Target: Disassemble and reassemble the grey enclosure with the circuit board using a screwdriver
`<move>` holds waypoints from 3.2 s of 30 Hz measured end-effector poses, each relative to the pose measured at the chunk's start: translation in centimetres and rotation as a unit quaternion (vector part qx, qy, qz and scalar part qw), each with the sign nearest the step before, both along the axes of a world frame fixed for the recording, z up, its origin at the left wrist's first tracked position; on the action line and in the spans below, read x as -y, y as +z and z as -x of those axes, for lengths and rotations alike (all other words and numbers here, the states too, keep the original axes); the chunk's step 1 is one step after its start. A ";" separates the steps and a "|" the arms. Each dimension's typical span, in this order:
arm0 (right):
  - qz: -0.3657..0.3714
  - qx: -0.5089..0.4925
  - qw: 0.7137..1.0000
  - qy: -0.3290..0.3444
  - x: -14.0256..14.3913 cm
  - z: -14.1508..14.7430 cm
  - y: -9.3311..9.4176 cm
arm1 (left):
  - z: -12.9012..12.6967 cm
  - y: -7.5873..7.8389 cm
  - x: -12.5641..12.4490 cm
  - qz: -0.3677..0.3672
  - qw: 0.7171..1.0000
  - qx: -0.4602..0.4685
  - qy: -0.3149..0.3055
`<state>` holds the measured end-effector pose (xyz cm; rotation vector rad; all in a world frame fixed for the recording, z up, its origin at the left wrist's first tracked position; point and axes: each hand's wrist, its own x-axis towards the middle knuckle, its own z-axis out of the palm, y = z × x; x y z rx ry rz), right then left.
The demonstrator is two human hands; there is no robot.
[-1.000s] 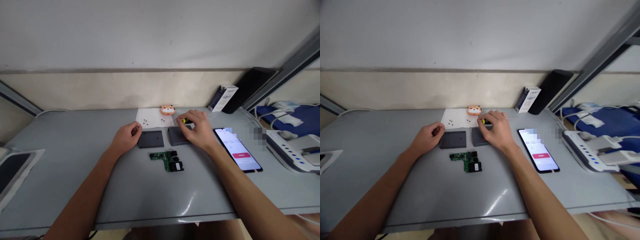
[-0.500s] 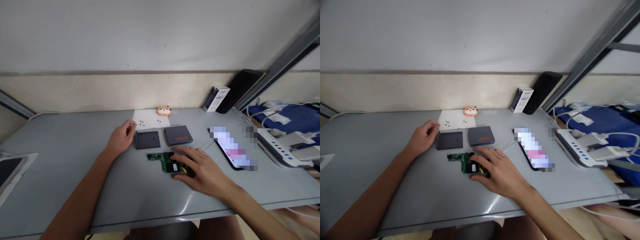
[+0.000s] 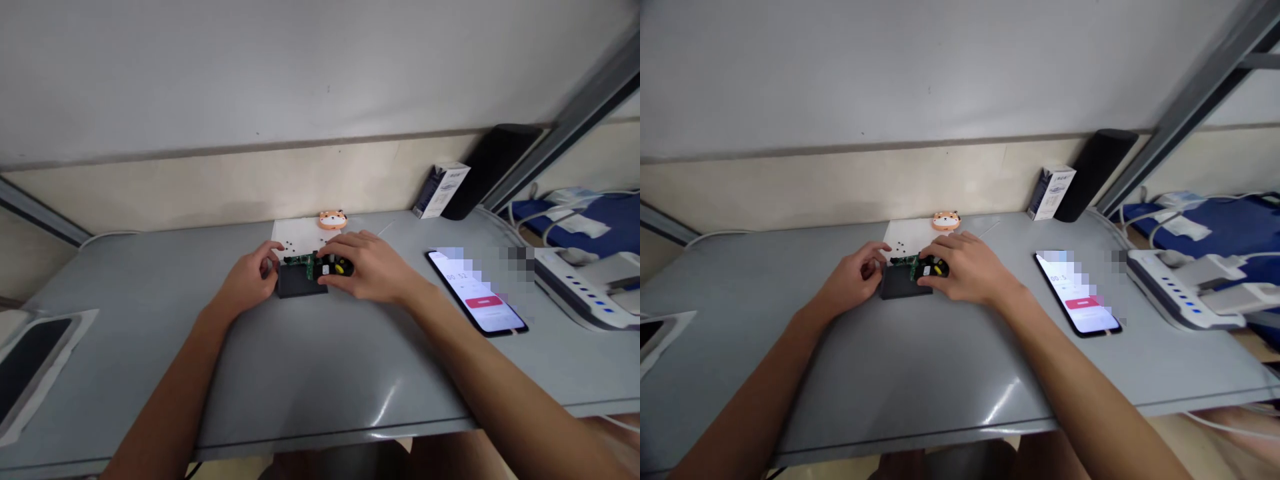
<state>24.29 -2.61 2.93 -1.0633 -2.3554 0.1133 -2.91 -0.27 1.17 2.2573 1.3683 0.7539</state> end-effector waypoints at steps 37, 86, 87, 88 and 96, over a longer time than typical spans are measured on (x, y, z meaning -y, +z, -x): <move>0.057 -0.027 0.998 -0.025 0.5 -0.5 -2.7 | -0.9 0.4 0.6 0.007 1.000 0.008 -0.005; 0.188 -0.588 0.732 -0.287 -2.1 2.0 -0.5 | -4.1 -0.4 2.1 0.028 0.995 -0.066 -0.065; 0.203 -0.592 0.723 -0.293 -2.1 2.0 -0.5 | -4.1 -0.3 2.1 0.027 0.995 -0.065 -0.066; 0.214 -0.595 0.715 -0.300 -2.1 2.0 -0.5 | -4.1 -0.3 2.1 0.026 0.995 -0.064 -0.066; 0.235 -0.645 0.662 -0.299 -2.6 0.9 -0.5 | -4.2 -0.3 2.3 0.031 0.998 -0.034 -0.053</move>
